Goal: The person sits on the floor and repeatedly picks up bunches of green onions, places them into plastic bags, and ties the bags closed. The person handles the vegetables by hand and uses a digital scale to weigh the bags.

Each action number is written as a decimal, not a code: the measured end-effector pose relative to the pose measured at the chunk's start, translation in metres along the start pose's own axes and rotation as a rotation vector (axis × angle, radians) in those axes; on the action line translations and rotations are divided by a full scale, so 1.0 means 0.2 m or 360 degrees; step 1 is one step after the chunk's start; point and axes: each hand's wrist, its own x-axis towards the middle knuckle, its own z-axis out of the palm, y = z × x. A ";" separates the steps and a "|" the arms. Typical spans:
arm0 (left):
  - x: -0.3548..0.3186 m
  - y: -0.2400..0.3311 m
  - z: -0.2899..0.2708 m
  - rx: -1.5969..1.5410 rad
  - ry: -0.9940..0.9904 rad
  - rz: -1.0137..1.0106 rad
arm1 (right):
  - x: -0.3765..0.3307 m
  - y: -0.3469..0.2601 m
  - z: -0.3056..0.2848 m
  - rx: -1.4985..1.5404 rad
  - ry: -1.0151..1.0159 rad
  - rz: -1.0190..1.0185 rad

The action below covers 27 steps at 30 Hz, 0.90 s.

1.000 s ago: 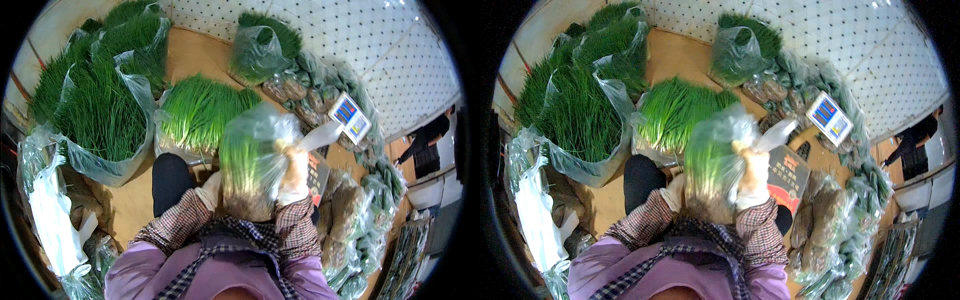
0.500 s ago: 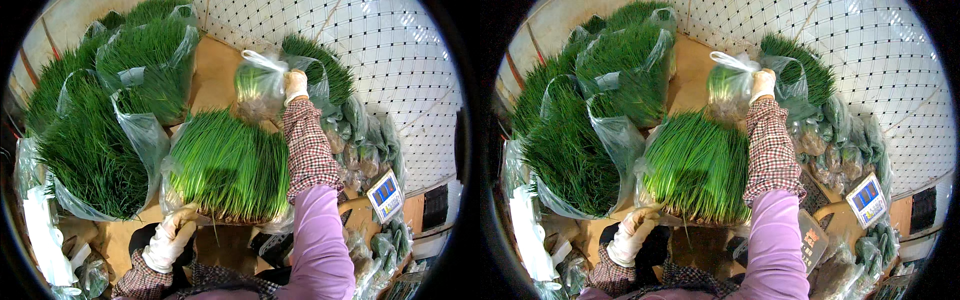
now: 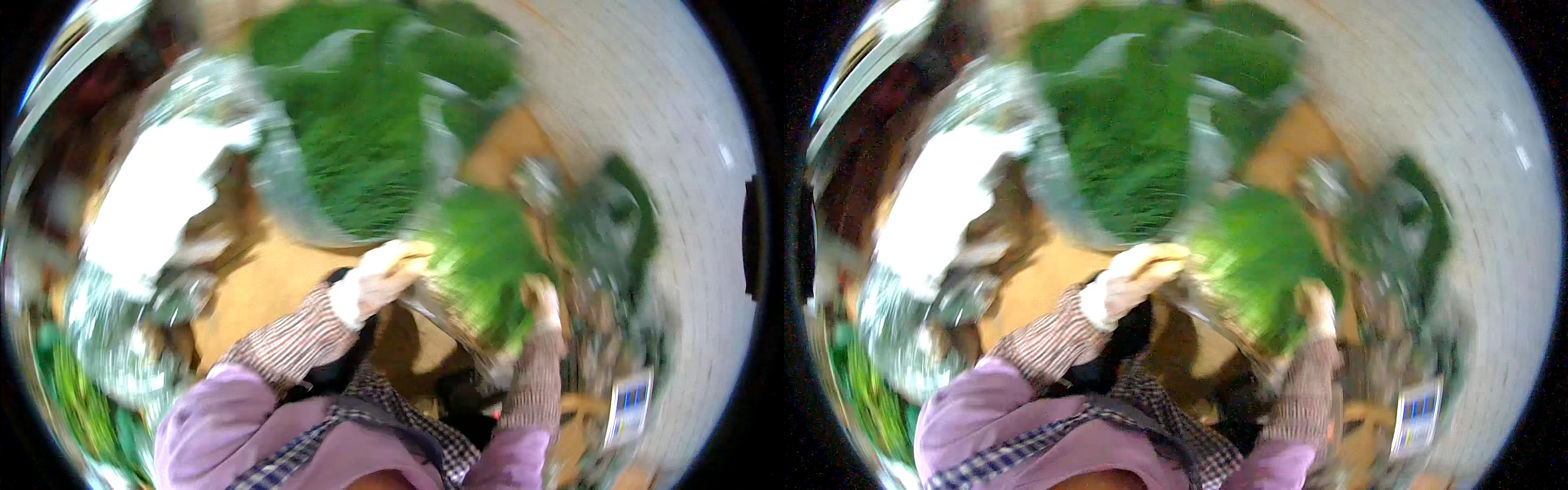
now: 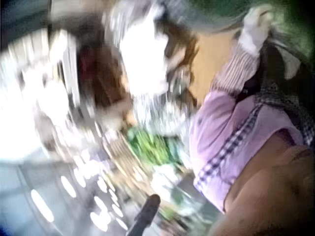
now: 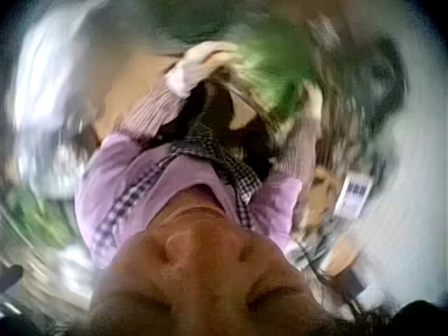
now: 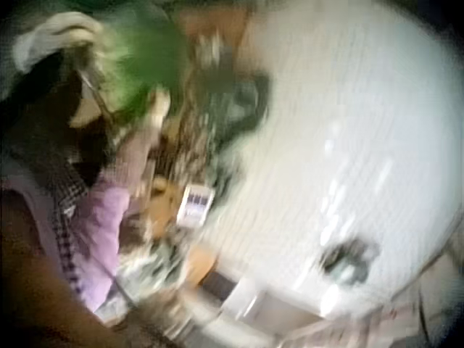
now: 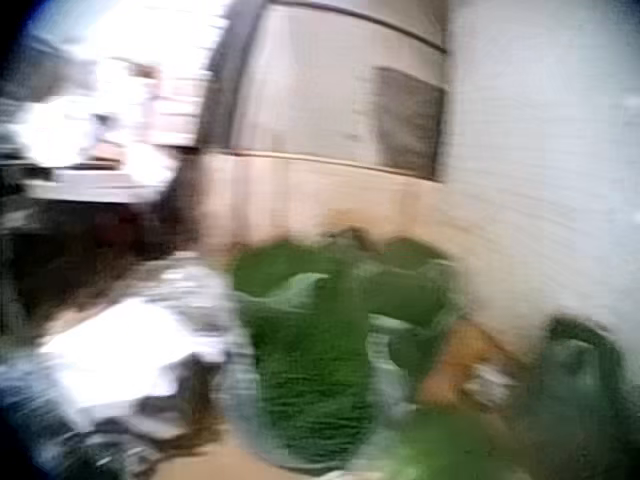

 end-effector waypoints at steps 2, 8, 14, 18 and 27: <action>0.01 0.06 -0.19 0.0441 0.0229 -0.0012 | -0.29 -0.01 -0.07 0.0346 -0.0104 0.0196; -0.12 -0.10 -1.50 0.1547 0.0920 -0.0969 | -0.57 -0.10 0.13 0.0347 -0.0018 0.0324; -0.35 -0.71 -1.88 0.1589 0.1007 -0.1432 | -0.66 -0.29 0.27 0.0226 0.0096 0.0186; -0.38 -0.51 -2.01 0.1339 0.1126 -0.1175 | -0.61 -0.56 0.57 -0.0061 -0.0021 -0.0075; -0.05 0.15 -1.32 -0.0648 0.1055 -0.0080 | -0.64 -1.03 1.83 -0.0508 -0.0904 -0.1277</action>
